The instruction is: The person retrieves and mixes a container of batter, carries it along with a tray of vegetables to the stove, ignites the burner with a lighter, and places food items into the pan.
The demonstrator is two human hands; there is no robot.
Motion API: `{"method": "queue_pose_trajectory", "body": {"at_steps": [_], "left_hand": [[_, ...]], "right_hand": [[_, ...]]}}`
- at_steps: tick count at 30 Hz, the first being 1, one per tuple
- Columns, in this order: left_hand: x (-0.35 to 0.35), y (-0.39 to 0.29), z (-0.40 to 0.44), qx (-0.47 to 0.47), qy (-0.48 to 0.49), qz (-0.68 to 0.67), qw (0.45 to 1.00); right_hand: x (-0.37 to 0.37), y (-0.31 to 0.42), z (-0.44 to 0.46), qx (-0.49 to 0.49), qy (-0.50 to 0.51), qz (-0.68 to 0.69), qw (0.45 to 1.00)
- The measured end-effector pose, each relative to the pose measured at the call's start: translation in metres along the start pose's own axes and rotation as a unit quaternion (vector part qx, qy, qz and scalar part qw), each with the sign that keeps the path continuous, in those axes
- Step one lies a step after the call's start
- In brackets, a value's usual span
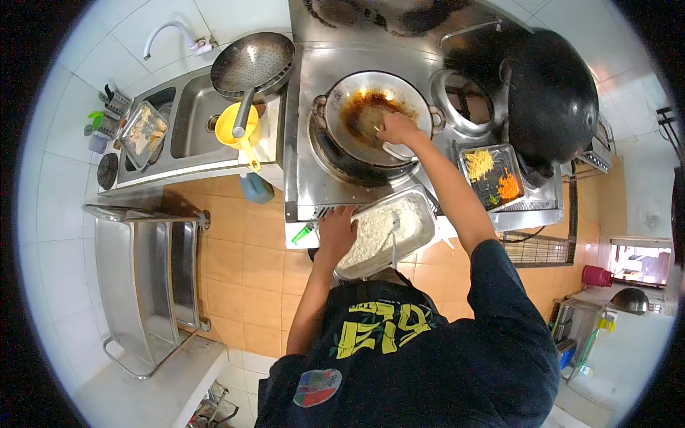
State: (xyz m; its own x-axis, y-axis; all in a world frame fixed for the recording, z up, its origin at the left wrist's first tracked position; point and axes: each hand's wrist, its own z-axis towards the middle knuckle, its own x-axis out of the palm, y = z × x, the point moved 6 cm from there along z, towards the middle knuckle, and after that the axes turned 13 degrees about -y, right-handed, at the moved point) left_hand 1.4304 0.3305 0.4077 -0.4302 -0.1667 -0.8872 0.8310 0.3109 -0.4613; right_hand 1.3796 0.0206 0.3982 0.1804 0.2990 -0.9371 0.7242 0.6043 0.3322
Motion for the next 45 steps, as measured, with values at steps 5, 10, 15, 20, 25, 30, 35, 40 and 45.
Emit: {"method": "queue_pose_trajectory", "body": {"at_steps": [5, 10, 15, 20, 25, 30, 35, 40, 45], "left_hand": [[0.0, -0.001, -0.001, -0.01, -0.002, -0.003, 1.0], [-0.003, -0.005, -0.004, -0.005, -0.007, 0.005, 1.0], [-0.002, -0.003, -0.005, -0.002, -0.02, -0.008, 1.0], [-0.006, -0.008, -0.001, -0.003, -0.014, -0.001, 1.0], [-0.003, -0.01, 0.0, 0.008, -0.018, 0.008, 1.0], [-0.004, -0.012, -0.001, 0.009, -0.018, 0.01, 1.0], [-0.003, -0.012, -0.004, 0.0, -0.019, 0.002, 1.0], [-0.008, -0.013, -0.002, -0.006, -0.032, -0.012, 0.999], [-0.008, -0.009, 0.002, 0.005, -0.029, -0.034, 0.999]], "right_hand": [[0.03, -0.01, 0.043, 0.018, 0.027, -0.057, 0.998], [0.042, -0.014, 0.051, 0.025, 0.057, -0.076, 0.995], [0.053, -0.024, 0.055, 0.026, 0.048, -0.086, 0.995], [0.063, -0.049, 0.067, 0.022, 0.034, -0.088, 0.995], [0.061, -0.069, 0.062, 0.062, 0.063, -0.061, 0.994], [0.044, -0.06, 0.05, 0.065, 0.098, -0.075, 0.99], [0.028, -0.052, 0.051, 0.078, 0.07, -0.056, 0.993], [-0.001, -0.041, 0.037, 0.06, -0.031, 0.055, 0.996], [-0.026, -0.024, -0.037, 0.041, -0.116, 0.204, 0.971]]}}
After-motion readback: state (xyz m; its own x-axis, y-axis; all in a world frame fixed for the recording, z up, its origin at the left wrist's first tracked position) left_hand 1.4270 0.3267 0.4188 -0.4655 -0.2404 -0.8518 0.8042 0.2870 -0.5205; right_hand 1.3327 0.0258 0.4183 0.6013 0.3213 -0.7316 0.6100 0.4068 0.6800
